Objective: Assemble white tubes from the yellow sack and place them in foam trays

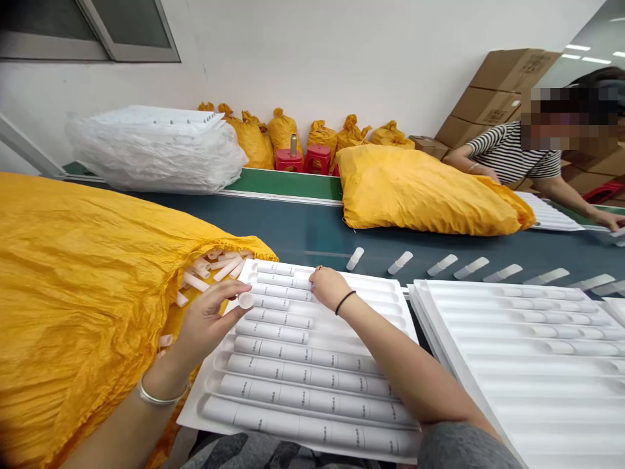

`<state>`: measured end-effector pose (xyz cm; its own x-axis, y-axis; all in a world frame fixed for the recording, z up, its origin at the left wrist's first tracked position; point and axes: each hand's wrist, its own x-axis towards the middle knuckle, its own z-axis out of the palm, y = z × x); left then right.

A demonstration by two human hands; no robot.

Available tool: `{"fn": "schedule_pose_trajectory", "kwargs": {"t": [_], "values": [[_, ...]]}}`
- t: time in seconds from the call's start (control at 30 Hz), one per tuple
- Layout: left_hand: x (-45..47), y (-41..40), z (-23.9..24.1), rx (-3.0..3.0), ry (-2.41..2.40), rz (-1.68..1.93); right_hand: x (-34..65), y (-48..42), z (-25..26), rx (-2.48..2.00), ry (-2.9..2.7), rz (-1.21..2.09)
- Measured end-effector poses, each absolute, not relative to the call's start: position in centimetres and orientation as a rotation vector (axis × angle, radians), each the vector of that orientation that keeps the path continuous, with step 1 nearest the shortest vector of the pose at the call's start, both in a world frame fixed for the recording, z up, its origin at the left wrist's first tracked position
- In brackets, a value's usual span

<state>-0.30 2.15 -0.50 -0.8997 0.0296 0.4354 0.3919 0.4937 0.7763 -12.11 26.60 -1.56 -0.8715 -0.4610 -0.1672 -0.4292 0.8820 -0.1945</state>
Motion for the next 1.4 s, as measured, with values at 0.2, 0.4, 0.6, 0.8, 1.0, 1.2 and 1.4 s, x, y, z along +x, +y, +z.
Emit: {"fn": "schedule_pose_trajectory", "kwargs": {"t": [0.2, 0.4, 0.6, 0.8, 1.0, 1.2, 1.4], "values": [[-0.1, 3.9, -0.1, -0.072, -1.876, -2.149, -9.0, 27.7, 0.8, -0.772, 2.954, -0.456], [0.0, 4.9, 0.3, 0.085, -1.64, -2.465, -4.7, 27.8, 2.5, -1.108, 2.549, -1.391], [0.6, 4.6, 1.1, 0.037, -2.335, -2.276, -4.9, 28.2, 2.7, -1.424, 2.534, -1.374], [1.3, 4.8, 1.6, -0.197, -2.549, -1.894, -4.5, 27.9, 2.0, -1.251, 2.54, -1.376], [1.9, 5.3, 1.7, -0.338, -2.545, -1.626, -3.9, 27.6, 2.4, -1.233, 2.536, -1.383], [2.2, 6.5, 2.3, -0.313, -2.655, -1.621, -4.0, 26.7, 3.0, -1.571, 2.722, -0.957], [-1.6, 0.3, 1.1, -0.263, -2.992, -0.887, -11.9, 27.2, 1.6, -0.762, 3.115, -0.372]]}}
